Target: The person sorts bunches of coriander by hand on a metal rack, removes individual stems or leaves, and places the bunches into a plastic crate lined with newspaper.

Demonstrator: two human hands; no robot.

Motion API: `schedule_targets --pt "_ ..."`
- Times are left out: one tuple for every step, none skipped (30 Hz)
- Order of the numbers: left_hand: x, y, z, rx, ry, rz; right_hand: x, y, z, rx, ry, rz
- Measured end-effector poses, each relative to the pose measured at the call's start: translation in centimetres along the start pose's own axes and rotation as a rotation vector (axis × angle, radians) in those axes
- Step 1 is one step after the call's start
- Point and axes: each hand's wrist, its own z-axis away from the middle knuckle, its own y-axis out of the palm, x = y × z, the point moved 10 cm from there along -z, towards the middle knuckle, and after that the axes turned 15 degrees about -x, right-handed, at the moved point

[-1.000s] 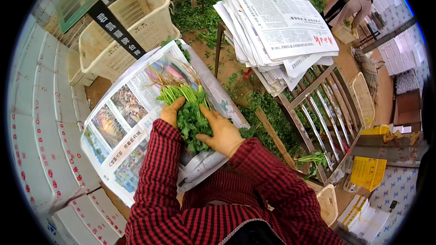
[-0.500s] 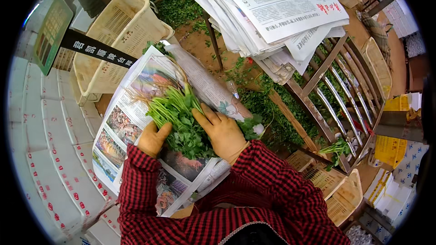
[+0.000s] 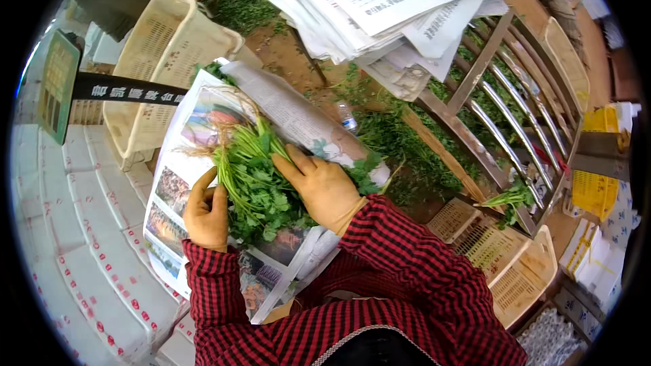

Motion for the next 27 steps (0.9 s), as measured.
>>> schedule_targets --pt "0.6 -0.6 0.6 -0.016 -0.097 0.157 -0.2 0.1 0.0 -0.005 0.001 0.0" --pt "2.9 -1.0 1.0 -0.048 -0.163 0.255 -0.2 0.0 -0.1 0.024 0.021 -0.015" --pt "5.6 -1.5 1.4 -0.079 -0.23 0.359 0.1 -0.3 -0.2 0.017 0.01 -0.018" --pt "6.2 -1.0 2.3 -0.079 -0.299 0.284 0.4 -0.6 -0.3 -0.008 0.004 -0.028" --pt "7.3 -0.5 3.2 -0.075 -0.372 0.217 0.5 -0.6 -0.3 -0.03 -0.002 -0.029" --pt "7.6 0.0 3.0 -0.059 -0.311 0.254 0.6 -0.9 -0.3 0.049 0.039 -0.043" --pt "8.4 -0.3 3.0 -0.096 -0.326 0.267 1.4 -2.3 -0.9 0.015 0.023 -0.033" --pt "8.0 0.1 3.4 -0.133 -0.349 0.284 2.1 -3.4 -1.2 -0.01 0.006 -0.018" --pt "7.7 0.5 3.7 -0.161 -0.373 0.3 2.6 -4.6 -1.5 -0.036 -0.003 0.001" --pt "7.8 1.0 3.8 -0.157 -0.396 0.347 3.5 -5.7 -2.1 -0.095 -0.013 -0.078" --pt "8.2 1.9 4.1 -0.134 -0.461 0.486 4.9 -5.9 -2.4 -0.128 -0.06 -0.098" --pt "8.2 2.6 4.5 -0.118 -0.522 0.622 6.5 -6.0 -2.6 -0.114 -0.107 -0.192" --pt "7.9 3.0 5.3 -0.168 -0.575 0.795 8.1 -5.9 -2.7 -0.099 -0.153 -0.286" --pt "7.6 3.1 6.1 -0.232 -0.622 0.967 9.6 -4.2 -2.4 -0.052 -0.207 -0.281" --pt "8.4 3.4 6.3 -0.108 -0.646 0.829 9.3 -0.9 -2.1 0.068 -0.212 -0.205" --pt "9.5 3.3 6.1 0.034 -0.66 0.69 7.6 1.8 -1.3 0.06 -0.21 -0.146" --pt "10.2 2.6 6.5 0.143 -0.668 0.542 6.8 4.0 -0.6 0.059 -0.222 -0.112" --pt "7.3 2.5 7.0 0.272 -0.745 0.421 6.3 5.0 -0.2 0.099 -0.302 0.026" --pt "7.1 0.5 7.1 0.251 -0.751 0.202 6.3 5.3 0.2 0.174 -0.301 -0.012" --pt "7.0 -2.0 6.3 0.242 -0.588 -0.019 6.4 5.7 0.4 0.161 -0.312 -0.006" --pt "6.5 -4.1 5.3 0.23 -0.419 -0.234 6.6 5.9 0.4 0.148 -0.326 0.0" --pt "4.7 -5.9 3.7 0.138 -0.211 -0.384 6.7 6.1 0.7 0.163 -0.319 -0.004" --pt "2.0 -7.1 2.5 0.039 0.008 -0.526 6.8 5.7 0.6 0.169 -0.317 -0.002" --pt "-0.4 -6.7 1.8 -0.033 0.062 -0.283 6.7 5.7 0.8 0.184 -0.31 0.005" --pt "-2.8 -5.8 1.1 -0.048 0.163 -0.195 6.9 6.5 0.8 0.217 -0.329 0.035" --pt "-5.9 -3.8 0.8 -0.01 0.346 -0.171 6.9 6.2 0.7 0.212 -0.319 0.014" --pt "-8.2 -1.6 1.1 0.025 0.51 -0.132 7.1 6.1 1.1 0.225 -0.311 -0.002"
